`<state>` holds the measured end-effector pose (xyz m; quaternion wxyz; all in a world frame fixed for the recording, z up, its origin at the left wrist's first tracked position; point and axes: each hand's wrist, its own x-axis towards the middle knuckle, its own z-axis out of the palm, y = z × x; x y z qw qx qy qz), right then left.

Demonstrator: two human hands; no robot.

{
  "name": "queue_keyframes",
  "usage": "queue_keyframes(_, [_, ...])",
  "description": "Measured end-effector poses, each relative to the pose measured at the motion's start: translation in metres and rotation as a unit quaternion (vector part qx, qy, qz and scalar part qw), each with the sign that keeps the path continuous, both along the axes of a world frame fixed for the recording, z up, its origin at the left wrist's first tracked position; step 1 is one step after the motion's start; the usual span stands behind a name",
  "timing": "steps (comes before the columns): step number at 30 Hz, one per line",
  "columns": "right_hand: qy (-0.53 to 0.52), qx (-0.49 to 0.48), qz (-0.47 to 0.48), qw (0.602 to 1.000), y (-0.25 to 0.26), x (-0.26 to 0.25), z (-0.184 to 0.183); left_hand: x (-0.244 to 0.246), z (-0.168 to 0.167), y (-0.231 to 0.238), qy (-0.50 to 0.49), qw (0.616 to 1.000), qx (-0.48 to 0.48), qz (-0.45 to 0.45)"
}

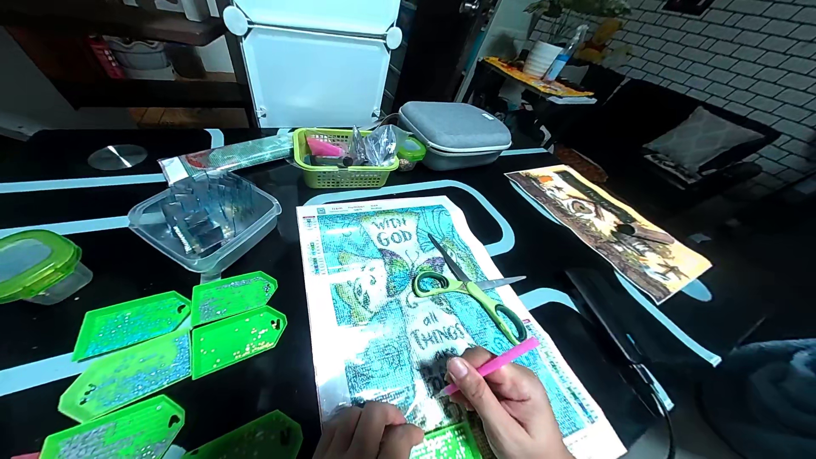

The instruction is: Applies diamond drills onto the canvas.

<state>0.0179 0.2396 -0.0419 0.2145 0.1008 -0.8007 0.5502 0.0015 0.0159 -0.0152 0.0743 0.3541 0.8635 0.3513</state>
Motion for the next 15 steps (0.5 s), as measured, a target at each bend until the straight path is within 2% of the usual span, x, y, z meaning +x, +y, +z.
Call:
queue_keyframes(8, [0.009, 0.017, 0.001, 1.0, 0.0008, -0.0003, -0.0029, 0.0005, 0.0007, 0.0, -0.004, 1.0, -0.001, 0.001])
queue_keyframes(15, [0.035, 0.107, -0.013, 0.994, 0.0006, 0.0006, -0.0038, 0.0007, 0.0007, -0.0003, -0.007, 1.0, 0.006, 0.0])
